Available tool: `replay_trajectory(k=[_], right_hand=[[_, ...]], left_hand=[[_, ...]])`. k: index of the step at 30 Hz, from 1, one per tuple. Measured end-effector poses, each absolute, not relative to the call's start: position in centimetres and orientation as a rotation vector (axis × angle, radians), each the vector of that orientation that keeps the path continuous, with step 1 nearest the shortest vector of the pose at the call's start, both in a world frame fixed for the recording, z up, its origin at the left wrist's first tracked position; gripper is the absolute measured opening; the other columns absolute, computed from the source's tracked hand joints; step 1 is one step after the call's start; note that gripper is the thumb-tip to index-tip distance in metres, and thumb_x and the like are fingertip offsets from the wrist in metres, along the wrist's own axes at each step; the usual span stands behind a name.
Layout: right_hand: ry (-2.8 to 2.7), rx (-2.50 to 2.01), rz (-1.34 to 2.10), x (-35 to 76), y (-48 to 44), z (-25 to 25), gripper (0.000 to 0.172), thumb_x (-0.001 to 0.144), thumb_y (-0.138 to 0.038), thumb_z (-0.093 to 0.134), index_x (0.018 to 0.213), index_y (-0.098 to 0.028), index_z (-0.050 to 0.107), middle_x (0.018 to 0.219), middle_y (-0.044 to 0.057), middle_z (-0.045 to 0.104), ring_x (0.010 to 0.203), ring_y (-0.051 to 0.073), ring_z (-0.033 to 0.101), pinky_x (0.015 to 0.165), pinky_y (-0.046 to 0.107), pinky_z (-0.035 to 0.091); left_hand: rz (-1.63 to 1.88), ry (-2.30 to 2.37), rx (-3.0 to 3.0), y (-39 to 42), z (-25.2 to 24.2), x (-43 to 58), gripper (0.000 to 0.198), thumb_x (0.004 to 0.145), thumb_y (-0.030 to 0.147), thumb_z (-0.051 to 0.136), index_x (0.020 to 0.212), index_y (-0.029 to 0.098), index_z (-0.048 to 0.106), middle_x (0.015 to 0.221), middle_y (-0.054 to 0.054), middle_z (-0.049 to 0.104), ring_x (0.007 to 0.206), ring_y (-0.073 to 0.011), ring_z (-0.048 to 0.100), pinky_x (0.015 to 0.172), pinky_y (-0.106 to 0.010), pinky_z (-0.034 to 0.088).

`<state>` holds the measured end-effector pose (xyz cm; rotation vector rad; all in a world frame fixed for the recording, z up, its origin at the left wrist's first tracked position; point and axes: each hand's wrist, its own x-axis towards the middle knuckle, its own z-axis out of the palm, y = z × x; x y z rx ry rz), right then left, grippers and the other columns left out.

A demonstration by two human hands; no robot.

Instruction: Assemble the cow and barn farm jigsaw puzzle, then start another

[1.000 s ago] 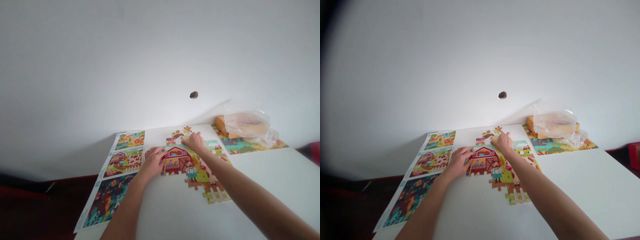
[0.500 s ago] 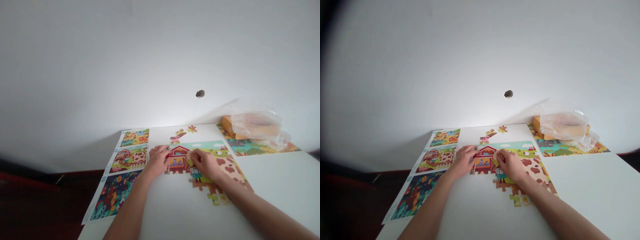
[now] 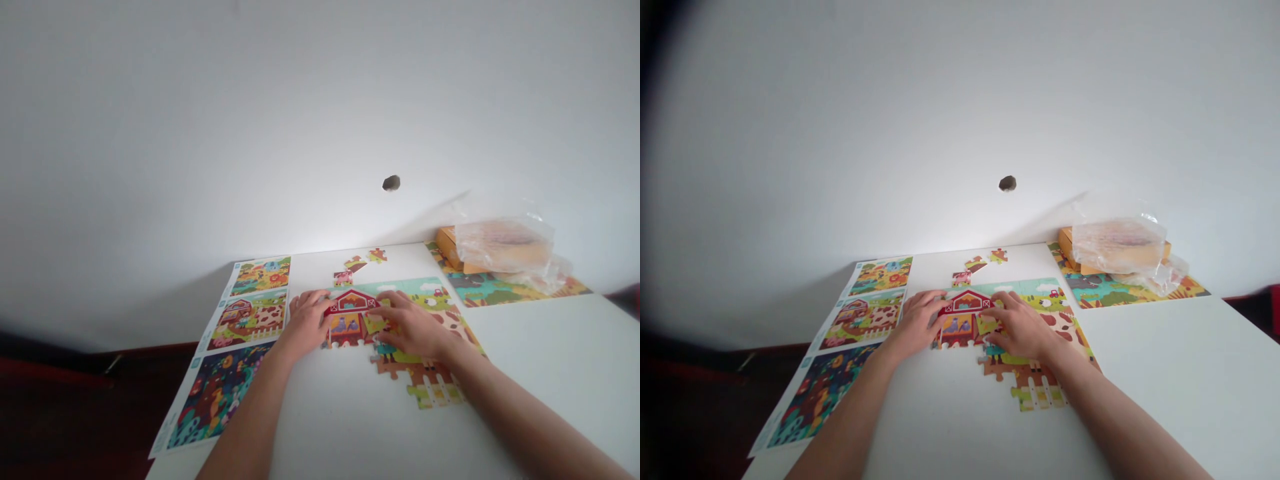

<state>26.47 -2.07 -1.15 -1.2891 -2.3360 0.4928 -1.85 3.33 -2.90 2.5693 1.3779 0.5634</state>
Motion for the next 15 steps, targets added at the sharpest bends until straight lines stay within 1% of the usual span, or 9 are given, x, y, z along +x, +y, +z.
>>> replay_trajectory(k=[2, 4, 8, 10, 13, 15], right_hand=[[-2.331, -1.258, 0.508, 26.4, -1.9, -1.3, 0.037, 0.085, -0.031, 0.069, 0.122, -0.023, 0.067, 0.12, 0.011, 0.061, 0.112, 0.026, 0.057, 0.098, 0.039, 0.047], [-2.313, -1.288, 0.527, 26.2, -1.8, -1.3, 0.034, 0.084, -0.029, 0.07, 0.117, -0.021, 0.068, 0.115, 0.011, 0.062, 0.109, 0.025, 0.058, 0.096, 0.038, 0.048], [-2.224, -1.403, 0.551, 24.8, -2.4, -1.2, 0.04, 0.079, -0.034, 0.076, 0.115, -0.02, 0.065, 0.109, 0.01, 0.063, 0.101, 0.025, 0.059, 0.088, 0.038, 0.05], [-2.167, -1.403, 0.582, 23.7, -2.9, -1.3, 0.038, 0.078, -0.036, 0.077, 0.111, -0.021, 0.065, 0.105, 0.008, 0.064, 0.099, 0.024, 0.06, 0.087, 0.037, 0.049], [-2.191, -1.293, 0.606, 21.9, -3.6, -1.6, 0.029, 0.08, -0.037, 0.077, 0.101, -0.021, 0.066, 0.102, 0.007, 0.065, 0.098, 0.023, 0.059, 0.087, 0.036, 0.049], [-2.288, -1.166, 0.595, 21.2, -3.8, -1.7, 0.031, 0.081, -0.041, 0.076, 0.103, -0.022, 0.067, 0.107, 0.007, 0.065, 0.103, 0.024, 0.058, 0.091, 0.038, 0.048]], left_hand=[[0.555, 1.371, 2.573, 3.4, -3.0, -1.9, 0.032, 0.087, 0.017, 0.058, 0.115, 0.028, 0.069, 0.133, -0.004, 0.061, 0.124, -0.0259, 0.052, 0.109, -0.048, 0.038], [0.539, 1.375, 2.573, 3.4, -2.9, -2.0, 0.031, 0.088, 0.018, 0.058, 0.116, 0.028, 0.069, 0.133, -0.004, 0.061, 0.125, -0.0261, 0.051, 0.109, -0.048, 0.038], [0.545, 1.378, 2.575, 3.3, -2.7, -1.9, 0.031, 0.088, 0.017, 0.058, 0.114, 0.027, 0.069, 0.133, -0.005, 0.061, 0.125, -0.0264, 0.051, 0.109, -0.048, 0.039], [0.563, 1.376, 2.578, 3.2, -2.5, -1.8, 0.031, 0.087, 0.016, 0.058, 0.114, 0.028, 0.07, 0.132, -0.004, 0.061, 0.125, -0.026, 0.052, 0.11, -0.047, 0.039], [0.568, 1.375, 2.581, 3.1, -2.2, -1.7, 0.033, 0.087, 0.015, 0.058, 0.115, 0.029, 0.07, 0.132, -0.005, 0.062, 0.123, -0.0259, 0.052, 0.11, -0.047, 0.039], [0.575, 1.341, 2.591, 3.0, -1.9, -1.7, 0.032, 0.087, 0.015, 0.058, 0.112, 0.028, 0.072, 0.129, -0.005, 0.064, 0.121, -0.0257, 0.053, 0.109, -0.048, 0.039]])
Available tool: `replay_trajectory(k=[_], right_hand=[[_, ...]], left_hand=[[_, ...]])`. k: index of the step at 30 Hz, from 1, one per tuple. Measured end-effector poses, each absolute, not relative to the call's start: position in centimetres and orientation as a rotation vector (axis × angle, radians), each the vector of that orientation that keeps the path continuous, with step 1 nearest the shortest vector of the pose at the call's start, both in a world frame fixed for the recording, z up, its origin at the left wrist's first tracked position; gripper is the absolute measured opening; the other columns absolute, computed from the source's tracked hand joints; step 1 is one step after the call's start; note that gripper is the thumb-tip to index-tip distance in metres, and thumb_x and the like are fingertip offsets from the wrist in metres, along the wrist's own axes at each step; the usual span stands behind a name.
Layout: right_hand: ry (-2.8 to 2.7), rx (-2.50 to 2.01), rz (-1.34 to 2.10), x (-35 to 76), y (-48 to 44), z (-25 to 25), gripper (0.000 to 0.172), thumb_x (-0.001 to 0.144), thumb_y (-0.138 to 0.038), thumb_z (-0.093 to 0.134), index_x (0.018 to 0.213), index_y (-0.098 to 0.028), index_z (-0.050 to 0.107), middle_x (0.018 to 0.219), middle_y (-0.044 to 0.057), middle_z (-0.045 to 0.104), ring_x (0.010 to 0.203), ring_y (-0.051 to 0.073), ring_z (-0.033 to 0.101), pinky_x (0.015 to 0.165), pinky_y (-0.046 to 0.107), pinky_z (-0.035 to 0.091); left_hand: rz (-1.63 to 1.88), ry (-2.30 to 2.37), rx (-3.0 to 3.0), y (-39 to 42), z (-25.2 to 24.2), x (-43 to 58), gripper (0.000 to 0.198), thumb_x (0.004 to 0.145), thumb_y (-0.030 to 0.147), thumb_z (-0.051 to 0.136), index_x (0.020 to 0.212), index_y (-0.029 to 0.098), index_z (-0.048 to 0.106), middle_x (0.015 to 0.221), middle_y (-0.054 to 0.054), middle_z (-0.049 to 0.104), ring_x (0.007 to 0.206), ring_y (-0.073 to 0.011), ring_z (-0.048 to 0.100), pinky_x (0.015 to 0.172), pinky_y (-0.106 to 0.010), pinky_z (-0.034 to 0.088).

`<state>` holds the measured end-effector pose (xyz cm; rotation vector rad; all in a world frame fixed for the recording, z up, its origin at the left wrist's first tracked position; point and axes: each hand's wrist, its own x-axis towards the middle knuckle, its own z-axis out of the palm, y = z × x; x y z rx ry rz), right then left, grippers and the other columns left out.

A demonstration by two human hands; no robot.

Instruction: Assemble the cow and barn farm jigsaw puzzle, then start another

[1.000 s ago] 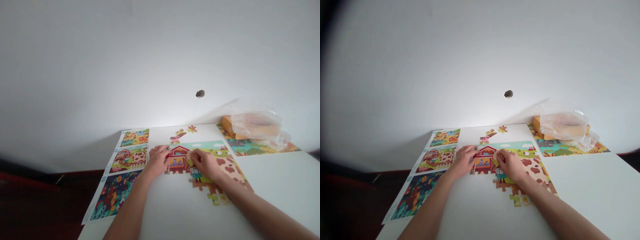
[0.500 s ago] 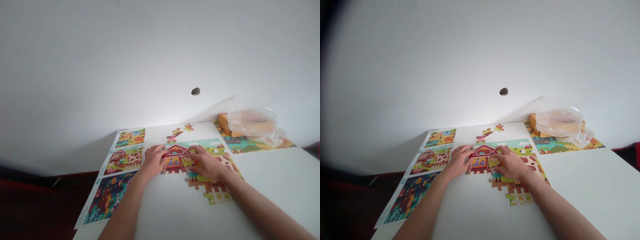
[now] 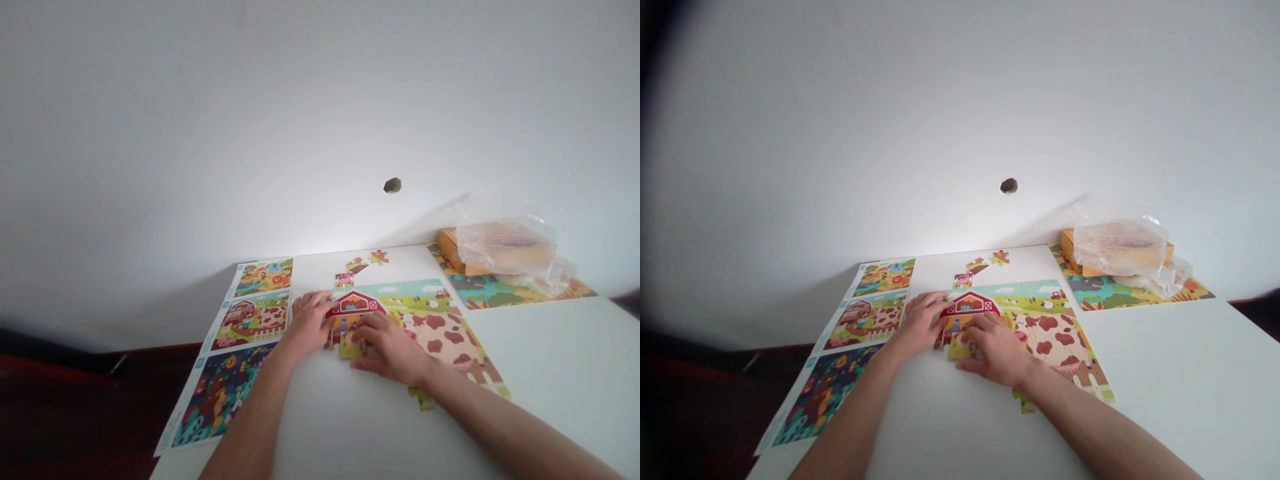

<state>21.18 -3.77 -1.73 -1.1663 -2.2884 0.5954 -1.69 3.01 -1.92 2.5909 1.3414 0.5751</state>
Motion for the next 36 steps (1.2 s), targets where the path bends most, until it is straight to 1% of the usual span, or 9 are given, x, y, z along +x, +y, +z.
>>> replay_trajectory(k=[3, 6, 10, 14, 20, 27, 31, 34, 36], right_hand=[[-2.411, -1.027, 0.577, 21.1, -3.8, -1.6, 0.037, 0.082, -0.04, 0.075, 0.114, -0.024, 0.066, 0.118, 0.009, 0.062, 0.111, 0.026, 0.055, 0.098, 0.041, 0.045], [-2.428, -0.953, 0.601, 21.8, -3.7, -1.3, 0.034, 0.087, -0.033, 0.068, 0.119, -0.023, 0.065, 0.12, 0.009, 0.062, 0.112, 0.025, 0.054, 0.099, 0.04, 0.044], [-2.431, -0.909, 0.626, 21.9, -3.7, -1.2, 0.026, 0.093, -0.033, 0.061, 0.115, -0.021, 0.067, 0.116, 0.009, 0.065, 0.109, 0.023, 0.056, 0.097, 0.036, 0.045], [-2.511, -0.843, 0.584, 21.1, -4.0, -1.3, 0.024, 0.096, -0.037, 0.059, 0.112, -0.022, 0.068, 0.116, 0.008, 0.067, 0.107, 0.023, 0.055, 0.098, 0.038, 0.044], [-2.568, -0.801, 0.557, 20.8, -4.3, -1.1, 0.024, 0.098, -0.036, 0.055, 0.113, -0.022, 0.068, 0.118, 0.008, 0.067, 0.107, 0.024, 0.055, 0.099, 0.038, 0.042], [-2.579, -0.754, 0.521, 20.9, -4.4, -1.5, 0.027, 0.097, -0.035, 0.056, 0.118, -0.02, 0.066, 0.123, 0.008, 0.064, 0.111, 0.024, 0.053, 0.102, 0.04, 0.041], [-2.604, -0.75, 0.519, 20.8, -4.6, -1.3, 0.029, 0.096, -0.035, 0.056, 0.119, -0.02, 0.066, 0.125, 0.009, 0.062, 0.114, 0.025, 0.051, 0.102, 0.041, 0.041], [-2.58, -0.777, 0.505, 20.8, -4.8, -1.0, 0.03, 0.093, -0.034, 0.059, 0.119, -0.021, 0.065, 0.123, 0.011, 0.06, 0.113, 0.026, 0.052, 0.099, 0.042, 0.043], [-2.501, -0.817, 0.495, 21.0, -4.7, -0.7, 0.029, 0.09, -0.028, 0.06, 0.117, -0.02, 0.066, 0.117, 0.011, 0.062, 0.108, 0.025, 0.055, 0.095, 0.04, 0.045]], left_hand=[[0.616, 1.183, 2.648, 2.8, -1.4, -1.7, 0.029, 0.089, 0.012, 0.054, 0.098, 0.028, 0.076, 0.125, -0.004, 0.066, 0.121, -0.0245, 0.053, 0.109, -0.047, 0.04], [0.607, 1.037, 2.685, 2.7, -1.3, -1.7, 0.034, 0.088, 0.008, 0.051, 0.09, 0.028, 0.078, 0.126, -0.001, 0.067, 0.124, -0.0243, 0.051, 0.11, -0.046, 0.039], [0.523, 1.022, 2.635, 2.8, -1.4, -1.7, 0.035, 0.085, 0.006, 0.052, 0.093, 0.029, 0.078, 0.123, -0.002, 0.069, 0.12, -0.024, 0.054, 0.109, -0.046, 0.039], [0.515, 1.023, 2.608, 2.9, -1.6, -1.7, 0.032, 0.087, 0.009, 0.053, 0.095, 0.028, 0.077, 0.124, -0.004, 0.068, 0.117, -0.0241, 0.056, 0.109, -0.046, 0.039], [0.533, 1.009, 2.612, 2.9, -1.7, -1.8, 0.029, 0.087, 0.009, 0.054, 0.093, 0.027, 0.077, 0.123, -0.005, 0.068, 0.116, -0.0243, 0.057, 0.108, -0.045, 0.039], [0.518, 0.963, 2.595, 2.9, -1.4, -2.0, 0.025, 0.081, 0.01, 0.063, 0.095, 0.025, 0.076, 0.126, -0.004, 0.067, 0.118, -0.0258, 0.056, 0.109, -0.045, 0.037], [0.486, 0.966, 2.576, 2.8, -1.2, -2.1, 0.023, 0.081, 0.014, 0.066, 0.097, 0.027, 0.076, 0.128, -0.003, 0.066, 0.12, -0.0263, 0.055, 0.11, -0.046, 0.036], [0.469, 0.957, 2.56, 2.8, -1.0, -2.1, 0.022, 0.081, 0.018, 0.068, 0.1, 0.027, 0.075, 0.129, -0.003, 0.065, 0.122, -0.0266, 0.053, 0.111, -0.046, 0.035], [0.462, 0.952, 2.553, 2.7, -0.8, -2.2, 0.025, 0.08, 0.021, 0.07, 0.104, 0.028, 0.074, 0.13, -0.003, 0.064, 0.124, -0.0269, 0.052, 0.112, -0.046, 0.034]])
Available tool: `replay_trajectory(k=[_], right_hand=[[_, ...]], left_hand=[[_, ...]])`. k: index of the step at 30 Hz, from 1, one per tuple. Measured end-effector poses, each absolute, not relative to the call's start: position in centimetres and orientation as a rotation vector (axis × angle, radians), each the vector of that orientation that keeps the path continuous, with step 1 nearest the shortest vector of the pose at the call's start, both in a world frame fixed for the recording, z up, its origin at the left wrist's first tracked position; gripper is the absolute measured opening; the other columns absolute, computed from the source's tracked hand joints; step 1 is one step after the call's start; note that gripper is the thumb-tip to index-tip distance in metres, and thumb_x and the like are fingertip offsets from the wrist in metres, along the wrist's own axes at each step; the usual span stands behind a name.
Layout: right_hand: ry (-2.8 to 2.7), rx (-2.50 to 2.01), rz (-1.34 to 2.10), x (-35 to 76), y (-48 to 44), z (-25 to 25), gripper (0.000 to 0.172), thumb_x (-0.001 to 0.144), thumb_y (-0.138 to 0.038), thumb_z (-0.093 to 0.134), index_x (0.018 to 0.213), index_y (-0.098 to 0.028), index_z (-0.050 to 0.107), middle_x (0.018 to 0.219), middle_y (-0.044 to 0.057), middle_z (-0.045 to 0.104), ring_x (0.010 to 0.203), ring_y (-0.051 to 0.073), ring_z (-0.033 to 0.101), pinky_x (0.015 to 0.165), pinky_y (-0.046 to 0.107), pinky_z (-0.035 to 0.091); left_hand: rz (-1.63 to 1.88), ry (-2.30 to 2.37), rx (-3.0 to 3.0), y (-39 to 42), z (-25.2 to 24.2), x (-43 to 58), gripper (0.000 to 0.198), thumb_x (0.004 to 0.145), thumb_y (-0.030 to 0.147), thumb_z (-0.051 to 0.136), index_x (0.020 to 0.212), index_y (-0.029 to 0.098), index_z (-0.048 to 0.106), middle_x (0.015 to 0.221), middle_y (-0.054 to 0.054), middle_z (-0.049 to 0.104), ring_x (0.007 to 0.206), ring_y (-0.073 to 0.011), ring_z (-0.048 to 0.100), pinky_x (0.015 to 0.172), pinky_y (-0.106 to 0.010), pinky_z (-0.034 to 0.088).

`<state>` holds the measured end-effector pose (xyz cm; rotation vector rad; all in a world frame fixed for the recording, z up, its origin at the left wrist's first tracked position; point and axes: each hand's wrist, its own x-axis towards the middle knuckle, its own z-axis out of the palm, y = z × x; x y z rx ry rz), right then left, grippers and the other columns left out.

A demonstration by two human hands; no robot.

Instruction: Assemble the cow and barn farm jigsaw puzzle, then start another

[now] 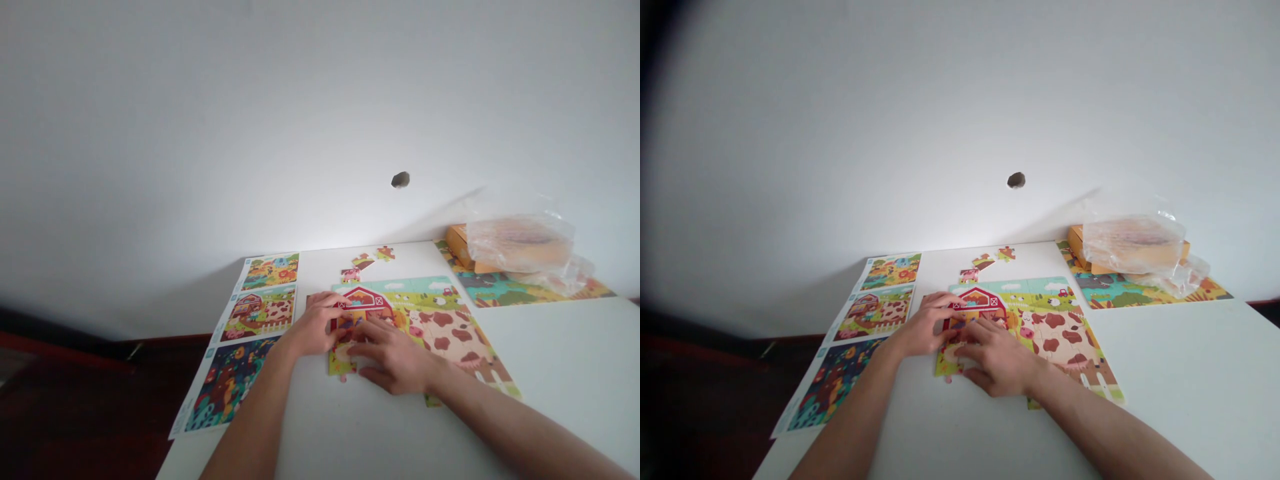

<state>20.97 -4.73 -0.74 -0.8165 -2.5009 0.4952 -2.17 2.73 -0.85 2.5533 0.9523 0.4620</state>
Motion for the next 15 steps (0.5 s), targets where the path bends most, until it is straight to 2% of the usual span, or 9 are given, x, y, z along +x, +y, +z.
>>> replay_trajectory(k=[4, 7, 11, 15], right_hand=[[-2.283, -0.906, 0.448, 21.48, -4.55, -0.63, 0.022, 0.084, -0.012, 0.051, 0.101, -0.018, 0.066, 0.088, 0.006, 0.065, 0.081, 0.018, 0.058, 0.076, 0.031, 0.046], [-2.278, -0.953, 0.461, 21.8, -4.59, -0.82, 0.029, 0.082, -0.01, 0.048, 0.104, -0.018, 0.065, 0.079, 0.003, 0.066, 0.066, 0.015, 0.056, 0.065, 0.027, 0.042], [-2.517, -0.893, 0.535, 21.66, -4.85, -1.15, 0.045, 0.077, -0.009, 0.049, 0.118, -0.022, 0.064, 0.082, 0.002, 0.071, 0.065, 0.015, 0.06, 0.06, 0.026, 0.038], [-2.648, -0.88, 0.539, 21.3, -4.98, -1.43, 0.047, 0.077, -0.012, 0.051, 0.119, -0.025, 0.065, 0.08, 0.002, 0.072, 0.068, 0.017, 0.063, 0.06, 0.027, 0.035]], left_hand=[[0.423, 0.961, 2.558, 2.74, -0.64, -2.25, 0.029, 0.077, 0.024, 0.074, 0.105, 0.029, 0.074, 0.133, -0.003, 0.061, 0.127, -0.0278, 0.05, 0.114, -0.047, 0.032], [0.397, 0.969, 2.562, 2.73, -0.64, -2.26, 0.03, 0.075, 0.025, 0.076, 0.104, 0.029, 0.075, 0.135, -0.003, 0.06, 0.127, -0.0286, 0.049, 0.114, -0.048, 0.031], [0.391, 0.97, 2.555, 2.73, -0.77, -2.31, 0.035, 0.074, 0.025, 0.076, 0.109, 0.031, 0.074, 0.137, -0.003, 0.06, 0.128, -0.0291, 0.049, 0.114, -0.049, 0.03], [0.346, 0.984, 2.548, 2.75, -0.49, -2.63, 0.038, 0.077, 0.021, 0.071, 0.113, 0.032, 0.073, 0.14, -0.003, 0.058, 0.13, -0.0285, 0.049, 0.116, -0.052, 0.027]])
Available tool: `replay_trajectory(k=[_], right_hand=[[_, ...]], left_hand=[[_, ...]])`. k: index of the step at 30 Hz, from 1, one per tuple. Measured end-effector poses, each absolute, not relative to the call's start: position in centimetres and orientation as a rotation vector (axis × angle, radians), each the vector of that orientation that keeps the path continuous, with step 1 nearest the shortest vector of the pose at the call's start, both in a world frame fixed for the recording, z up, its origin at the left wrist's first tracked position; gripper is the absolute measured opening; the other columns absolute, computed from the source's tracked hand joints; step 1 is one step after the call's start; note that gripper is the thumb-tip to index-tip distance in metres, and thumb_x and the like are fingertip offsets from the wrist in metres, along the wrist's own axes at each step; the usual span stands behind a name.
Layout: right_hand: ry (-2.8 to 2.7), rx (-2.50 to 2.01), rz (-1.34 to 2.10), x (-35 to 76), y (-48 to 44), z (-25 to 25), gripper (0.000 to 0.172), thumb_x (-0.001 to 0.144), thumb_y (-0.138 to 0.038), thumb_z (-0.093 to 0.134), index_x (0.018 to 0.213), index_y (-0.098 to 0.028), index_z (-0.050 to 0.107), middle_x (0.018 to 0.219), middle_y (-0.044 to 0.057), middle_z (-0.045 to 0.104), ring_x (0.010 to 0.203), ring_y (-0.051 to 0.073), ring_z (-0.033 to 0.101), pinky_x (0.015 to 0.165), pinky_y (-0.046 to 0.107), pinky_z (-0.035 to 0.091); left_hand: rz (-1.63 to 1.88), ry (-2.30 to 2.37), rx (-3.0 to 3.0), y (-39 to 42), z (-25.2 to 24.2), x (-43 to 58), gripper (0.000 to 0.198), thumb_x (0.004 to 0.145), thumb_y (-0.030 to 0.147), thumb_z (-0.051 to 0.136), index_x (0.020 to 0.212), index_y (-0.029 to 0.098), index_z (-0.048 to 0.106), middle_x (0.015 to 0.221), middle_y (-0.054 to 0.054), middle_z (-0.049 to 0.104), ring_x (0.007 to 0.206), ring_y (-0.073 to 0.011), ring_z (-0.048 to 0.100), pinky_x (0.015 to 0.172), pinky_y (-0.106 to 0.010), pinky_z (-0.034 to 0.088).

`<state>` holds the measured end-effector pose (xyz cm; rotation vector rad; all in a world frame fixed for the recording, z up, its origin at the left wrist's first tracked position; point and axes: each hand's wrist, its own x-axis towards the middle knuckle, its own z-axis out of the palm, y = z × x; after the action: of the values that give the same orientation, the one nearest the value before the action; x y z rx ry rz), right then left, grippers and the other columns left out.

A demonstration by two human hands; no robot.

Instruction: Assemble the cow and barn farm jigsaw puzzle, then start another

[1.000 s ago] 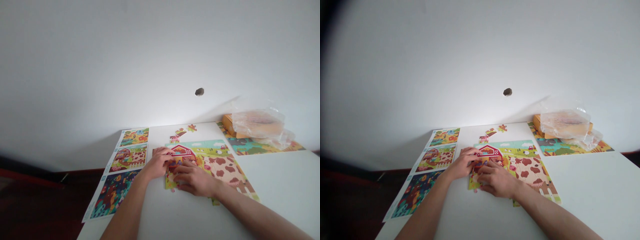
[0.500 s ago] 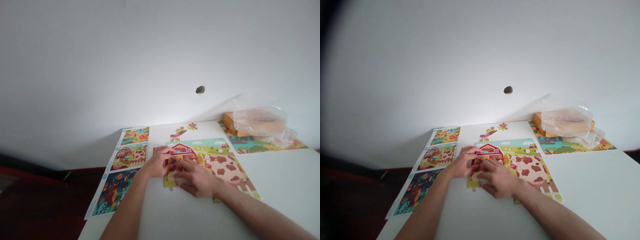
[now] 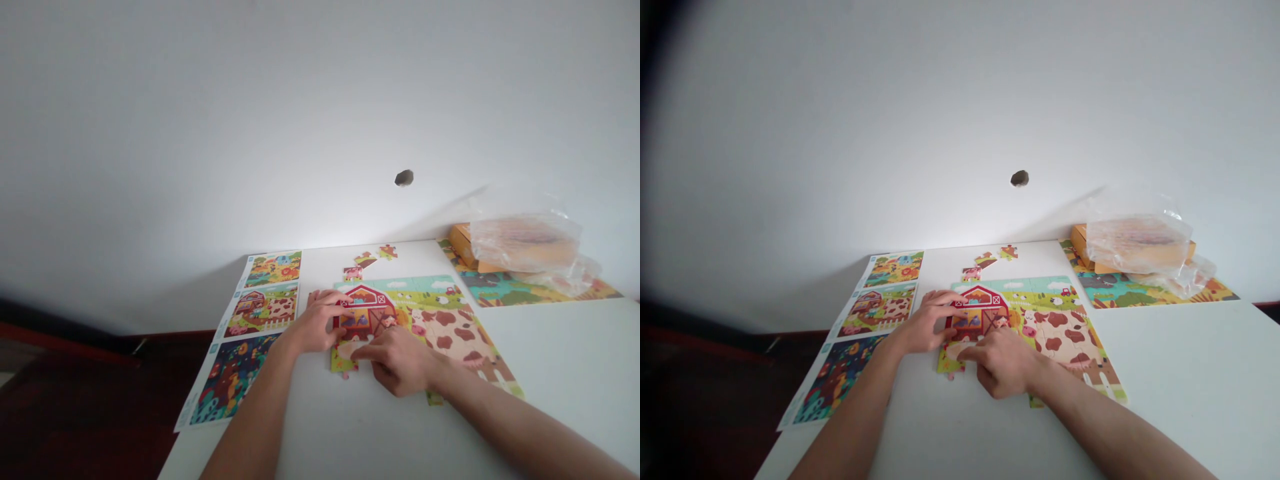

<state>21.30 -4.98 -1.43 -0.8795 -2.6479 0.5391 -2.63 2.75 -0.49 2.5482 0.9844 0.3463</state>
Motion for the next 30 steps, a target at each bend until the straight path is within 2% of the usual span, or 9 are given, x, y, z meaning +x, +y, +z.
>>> replay_trajectory(k=[4, 7, 10, 17, 22, 27, 30], right_hand=[[-2.66, -0.9, 0.538, 21.3, -4.91, -1.25, 0.05, 0.077, -0.012, 0.05, 0.124, -0.025, 0.063, 0.081, 0.003, 0.073, 0.069, 0.017, 0.064, 0.06, 0.028, 0.034], [-2.684, -0.904, 0.536, 21.38, -4.83, -0.92, 0.05, 0.077, -0.013, 0.05, 0.123, -0.026, 0.064, 0.079, 0.003, 0.072, 0.068, 0.018, 0.063, 0.059, 0.028, 0.032], [-2.709, -0.924, 0.533, 21.36, -4.78, -0.85, 0.05, 0.076, -0.014, 0.051, 0.122, -0.027, 0.065, 0.076, 0.003, 0.071, 0.066, 0.018, 0.063, 0.058, 0.028, 0.031], [-2.734, -0.934, 0.536, 21.32, -4.78, -1.09, 0.051, 0.076, -0.015, 0.05, 0.124, -0.026, 0.064, 0.077, 0.003, 0.071, 0.066, 0.018, 0.063, 0.059, 0.028, 0.032], [-2.68, -0.992, 0.492, 21.16, -4.94, -0.55, 0.062, 0.077, -0.016, 0.049, 0.139, -0.022, 0.051, 0.077, 0.004, 0.071, 0.064, 0.018, 0.061, 0.059, 0.028, 0.031], [-2.735, -0.949, 0.502, 21.06, -4.97, -0.55, 0.051, 0.077, -0.015, 0.05, 0.125, -0.026, 0.063, 0.075, 0.003, 0.071, 0.063, 0.018, 0.061, 0.059, 0.029, 0.029], [-2.721, -1.002, 0.494, 21.01, -5.0, -0.47, 0.054, 0.079, -0.017, 0.05, 0.132, -0.024, 0.057, 0.076, 0.003, 0.07, 0.064, 0.019, 0.061, 0.06, 0.029, 0.03]], left_hand=[[0.298, 1.064, 2.54, 2.6, 0.24, -3.01, 0.054, 0.073, 0.019, 0.072, 0.124, 0.036, 0.068, 0.151, -0.002, 0.048, 0.14, -0.0326, 0.038, 0.119, -0.057, 0.02], [0.232, 1.109, 2.522, 2.44, 0.46, -3.06, 0.061, 0.071, 0.024, 0.076, 0.129, 0.04, 0.064, 0.158, 0.0, 0.038, 0.147, -0.0375, 0.025, 0.119, -0.063, 0.014], [0.182, 1.124, 2.516, 2.38, 0.22, -3.01, 0.063, 0.073, 0.031, 0.077, 0.133, 0.042, 0.061, 0.161, 0.0, 0.032, 0.149, -0.0386, 0.02, 0.119, -0.066, 0.01], [0.156, 1.159, 2.531, 2.48, -0.29, -3.1, 0.074, 0.069, 0.026, 0.08, 0.137, 0.044, 0.056, 0.161, -0.002, 0.03, 0.151, -0.0384, 0.016, 0.119, -0.066, 0.009], [0.15, 1.146, 2.516, 2.5, -0.27, -3.06, 0.074, 0.07, 0.028, 0.079, 0.138, 0.043, 0.054, 0.162, -0.003, 0.028, 0.151, -0.0408, 0.014, 0.117, -0.069, 0.009], [0.149, 1.149, 2.498, 2.57, -0.43, -3.06, 0.077, 0.069, 0.027, 0.08, 0.139, 0.044, 0.053, 0.162, -0.004, 0.028, 0.151, -0.0425, 0.012, 0.116, -0.071, 0.008], [0.164, 1.143, 2.506, 2.56, -0.48, -3.07, 0.075, 0.071, 0.03, 0.08, 0.139, 0.043, 0.053, 0.162, -0.004, 0.028, 0.15, -0.0428, 0.013, 0.116, -0.071, 0.009]])
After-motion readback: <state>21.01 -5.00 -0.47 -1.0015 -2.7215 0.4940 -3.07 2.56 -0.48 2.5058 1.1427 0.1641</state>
